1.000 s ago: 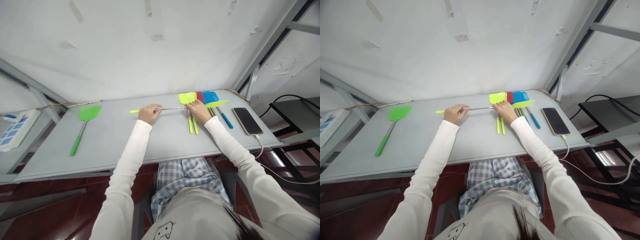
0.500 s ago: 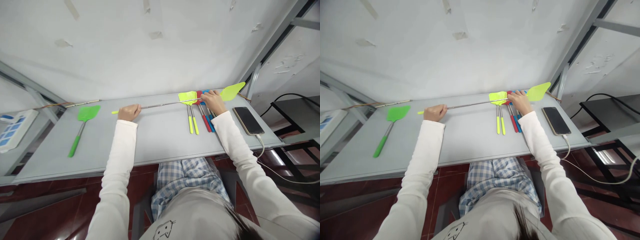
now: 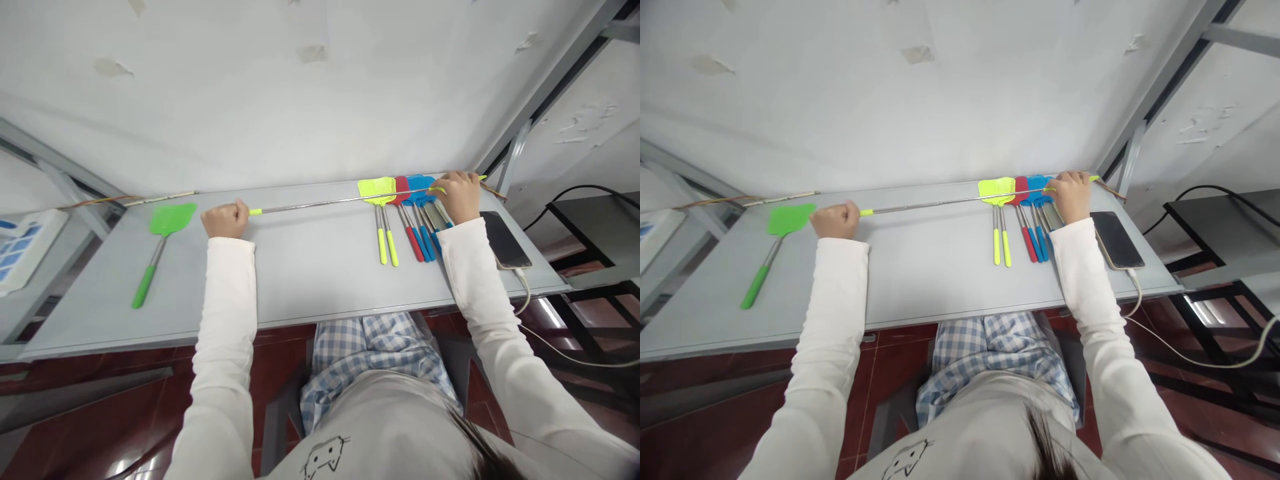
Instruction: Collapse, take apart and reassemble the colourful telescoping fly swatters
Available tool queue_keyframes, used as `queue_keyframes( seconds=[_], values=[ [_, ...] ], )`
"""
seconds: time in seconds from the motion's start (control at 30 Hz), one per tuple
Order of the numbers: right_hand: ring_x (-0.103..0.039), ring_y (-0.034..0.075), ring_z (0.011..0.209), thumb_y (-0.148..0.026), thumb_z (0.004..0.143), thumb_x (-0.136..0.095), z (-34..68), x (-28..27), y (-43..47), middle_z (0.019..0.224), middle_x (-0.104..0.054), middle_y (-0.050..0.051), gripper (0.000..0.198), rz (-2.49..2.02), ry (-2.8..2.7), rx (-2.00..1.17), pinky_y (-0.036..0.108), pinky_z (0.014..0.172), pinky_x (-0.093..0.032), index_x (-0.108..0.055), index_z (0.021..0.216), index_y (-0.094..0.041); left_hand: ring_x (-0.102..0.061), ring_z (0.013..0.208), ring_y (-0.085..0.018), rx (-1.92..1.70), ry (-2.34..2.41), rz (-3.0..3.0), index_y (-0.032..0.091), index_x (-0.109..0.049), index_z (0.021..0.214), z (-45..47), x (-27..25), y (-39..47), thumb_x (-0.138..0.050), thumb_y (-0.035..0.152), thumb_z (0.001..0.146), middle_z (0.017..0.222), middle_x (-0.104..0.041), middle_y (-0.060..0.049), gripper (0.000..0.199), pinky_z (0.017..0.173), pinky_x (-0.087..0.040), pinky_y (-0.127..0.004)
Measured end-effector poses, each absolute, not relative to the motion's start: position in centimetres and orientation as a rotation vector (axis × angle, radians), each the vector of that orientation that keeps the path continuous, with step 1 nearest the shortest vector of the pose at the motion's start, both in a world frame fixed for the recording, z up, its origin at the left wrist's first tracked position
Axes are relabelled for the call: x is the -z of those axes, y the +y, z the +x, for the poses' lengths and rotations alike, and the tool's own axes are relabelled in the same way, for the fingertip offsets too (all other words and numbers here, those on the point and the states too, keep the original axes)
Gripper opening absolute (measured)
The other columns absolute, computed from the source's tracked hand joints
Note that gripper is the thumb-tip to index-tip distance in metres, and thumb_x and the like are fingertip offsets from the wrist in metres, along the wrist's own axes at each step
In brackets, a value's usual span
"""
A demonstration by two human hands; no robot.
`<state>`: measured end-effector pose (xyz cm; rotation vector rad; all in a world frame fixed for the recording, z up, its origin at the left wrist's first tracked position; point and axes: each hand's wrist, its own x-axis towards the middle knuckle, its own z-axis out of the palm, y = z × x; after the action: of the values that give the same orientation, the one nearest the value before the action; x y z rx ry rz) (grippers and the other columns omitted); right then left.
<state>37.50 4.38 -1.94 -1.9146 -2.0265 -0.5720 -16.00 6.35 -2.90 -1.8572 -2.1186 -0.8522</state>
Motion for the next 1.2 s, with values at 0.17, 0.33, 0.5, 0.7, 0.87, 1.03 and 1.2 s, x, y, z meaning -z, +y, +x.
queue_keyframes(
  seconds=[0.17,0.33,0.5,0.7,0.87,1.03,1.2],
  values=[
    [-0.056,0.026,0.093,-0.038,0.101,-0.031,35.5,1.9,4.6,0.088,-0.069,0.014,0.049,-1.991,-2.122,0.540,0.046,0.086,-0.032,-0.072,0.091,-0.014,-0.041,0.063,-0.016,0.801,-2.239,-1.754,0.019,-0.038,0.051,-14.8,2.1,5.6,-0.049,0.030,0.084,0.046,-0.026,-0.001,0.037,0.061,-0.020,-0.032],
    [-0.054,0.024,0.095,-0.030,0.101,-0.030,29.9,1.7,3.8,0.087,-0.067,0.009,0.042,-1.716,-2.363,0.527,0.039,0.084,-0.037,-0.070,0.091,-0.021,-0.055,0.073,-0.023,0.820,-2.216,-1.868,0.017,-0.054,0.057,-10.1,2.0,5.6,-0.044,0.033,0.087,0.059,-0.051,-0.010,0.035,0.066,-0.029,-0.035],
    [-0.054,0.026,0.092,-0.024,0.100,-0.033,26.0,1.9,2.7,0.085,-0.066,0.010,0.037,-1.564,-2.526,0.594,0.039,0.079,-0.037,-0.069,0.092,-0.018,-0.057,0.073,-0.024,1.059,-2.078,-1.951,0.016,-0.064,0.065,-5.8,4.0,5.5,-0.044,0.035,0.087,0.059,-0.053,-0.010,0.036,0.068,-0.035,-0.035],
    [-0.052,0.024,0.088,-0.017,0.101,-0.025,22.6,2.0,0.9,0.089,-0.066,0.011,0.043,-1.400,-2.598,0.519,0.038,0.076,-0.034,-0.069,0.098,-0.016,-0.057,0.070,-0.023,1.014,-1.972,-2.101,0.017,-0.063,0.059,-1.3,5.4,4.0,-0.045,0.033,0.087,0.051,-0.052,-0.009,0.037,0.067,-0.035,-0.034],
    [-0.053,0.024,0.089,-0.027,0.102,-0.029,22.4,1.9,1.0,0.088,-0.066,0.010,0.040,-1.395,-2.507,0.457,0.040,0.080,-0.032,-0.068,0.104,-0.021,-0.055,0.064,-0.021,0.955,-1.970,-2.088,0.017,-0.058,0.052,-1.3,4.6,4.3,-0.043,0.034,0.088,0.049,-0.051,-0.009,0.043,0.062,-0.031,-0.032],
    [-0.053,0.024,0.088,-0.040,0.100,-0.036,24.6,1.9,2.0,0.085,-0.067,0.007,0.035,-1.462,-2.302,0.477,0.041,0.086,-0.030,-0.067,0.104,-0.024,-0.055,0.064,-0.021,0.998,-1.976,-2.031,0.018,-0.054,0.049,-3.8,4.1,5.2,-0.044,0.032,0.087,0.046,-0.049,-0.008,0.041,0.060,-0.027,-0.031],
    [-0.052,0.022,0.080,-0.039,0.102,-0.027,24.9,2.2,1.9,0.076,-0.065,0.006,0.044,-1.392,-2.312,0.461,0.037,0.083,-0.032,-0.066,0.086,-0.022,-0.056,0.064,-0.021,0.988,-2.049,-1.980,0.018,-0.052,0.049,-4.4,4.2,4.8,-0.044,0.033,0.088,0.045,-0.048,-0.008,0.043,0.061,-0.026,-0.031]
  ],
)
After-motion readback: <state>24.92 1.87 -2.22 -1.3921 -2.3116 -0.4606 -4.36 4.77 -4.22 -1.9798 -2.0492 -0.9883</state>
